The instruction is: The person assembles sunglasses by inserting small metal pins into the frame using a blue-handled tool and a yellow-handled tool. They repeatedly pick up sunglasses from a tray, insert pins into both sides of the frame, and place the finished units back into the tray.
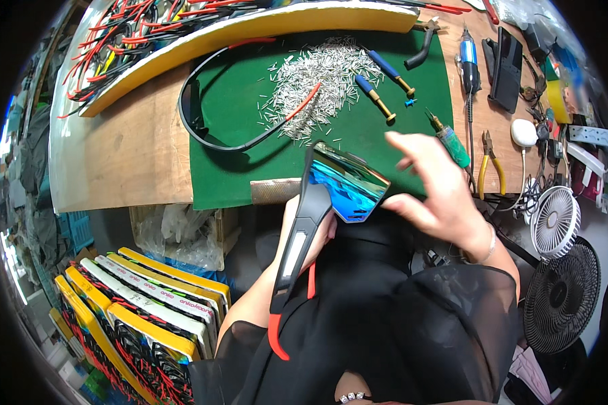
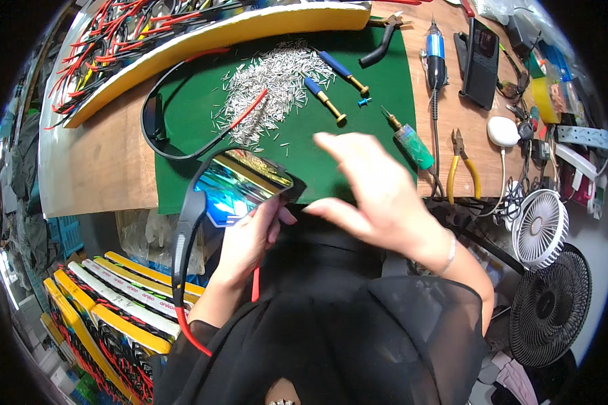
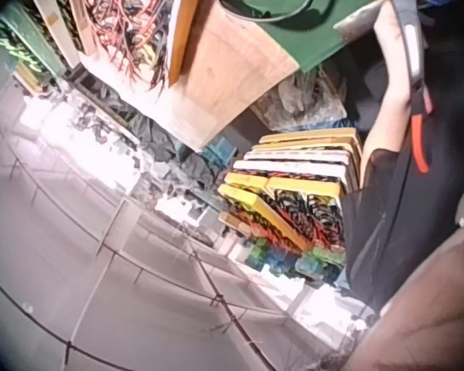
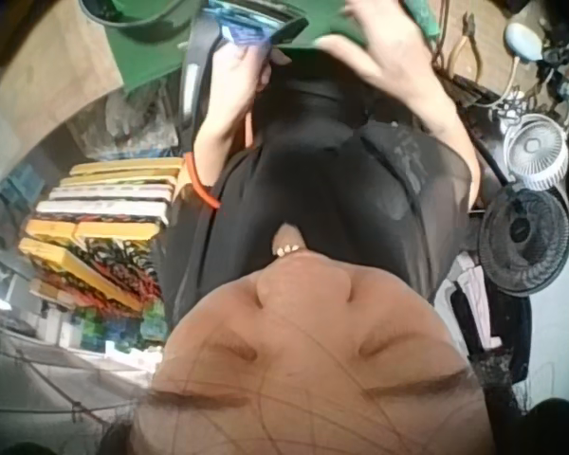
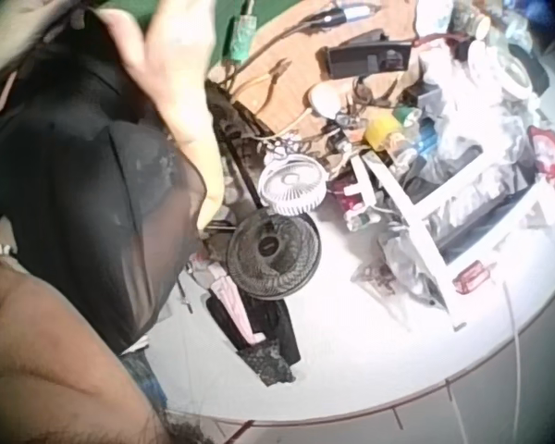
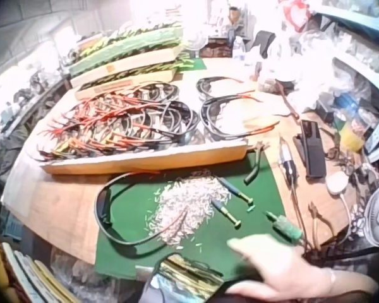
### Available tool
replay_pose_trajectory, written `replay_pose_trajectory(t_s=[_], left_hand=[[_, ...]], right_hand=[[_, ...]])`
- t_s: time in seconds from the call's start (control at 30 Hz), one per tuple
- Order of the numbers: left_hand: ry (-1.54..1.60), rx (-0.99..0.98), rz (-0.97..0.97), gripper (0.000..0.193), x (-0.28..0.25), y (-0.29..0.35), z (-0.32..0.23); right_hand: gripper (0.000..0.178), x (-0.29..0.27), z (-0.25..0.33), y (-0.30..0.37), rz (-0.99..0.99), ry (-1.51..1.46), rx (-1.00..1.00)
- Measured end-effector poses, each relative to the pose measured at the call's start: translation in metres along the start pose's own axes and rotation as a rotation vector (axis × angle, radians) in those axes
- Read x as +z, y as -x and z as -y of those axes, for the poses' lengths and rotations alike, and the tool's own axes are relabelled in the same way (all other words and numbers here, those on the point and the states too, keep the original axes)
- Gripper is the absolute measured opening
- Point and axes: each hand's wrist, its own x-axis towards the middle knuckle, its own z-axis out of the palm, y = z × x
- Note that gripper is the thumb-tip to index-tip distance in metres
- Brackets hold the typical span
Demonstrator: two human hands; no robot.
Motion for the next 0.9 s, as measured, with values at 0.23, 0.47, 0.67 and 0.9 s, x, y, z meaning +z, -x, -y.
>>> replay_pose_trajectory(t_s=[0.23, 0.47, 0.67, 0.9], left_hand=[[0.219, -0.117, 0.200, 0.029, 0.002, 0.012, -0.024], [0.236, -0.125, 0.175, 0.024, 0.000, 0.015, -0.021], [0.199, -0.093, 0.196, 0.025, -0.003, 0.014, -0.018], [0.017, 0.430, 0.105, 0.042, -0.032, 0.008, -0.043]], right_hand=[[0.024, 0.027, 0.003, -0.020, -0.095, -0.270, -0.016], [0.021, 0.032, 0.014, -0.028, -0.106, -0.068, -0.126], [0.009, 0.033, 0.002, -0.034, -0.030, -0.246, 0.066], [0.025, 0.049, 0.011, -0.038, 0.549, -0.764, 0.237]])
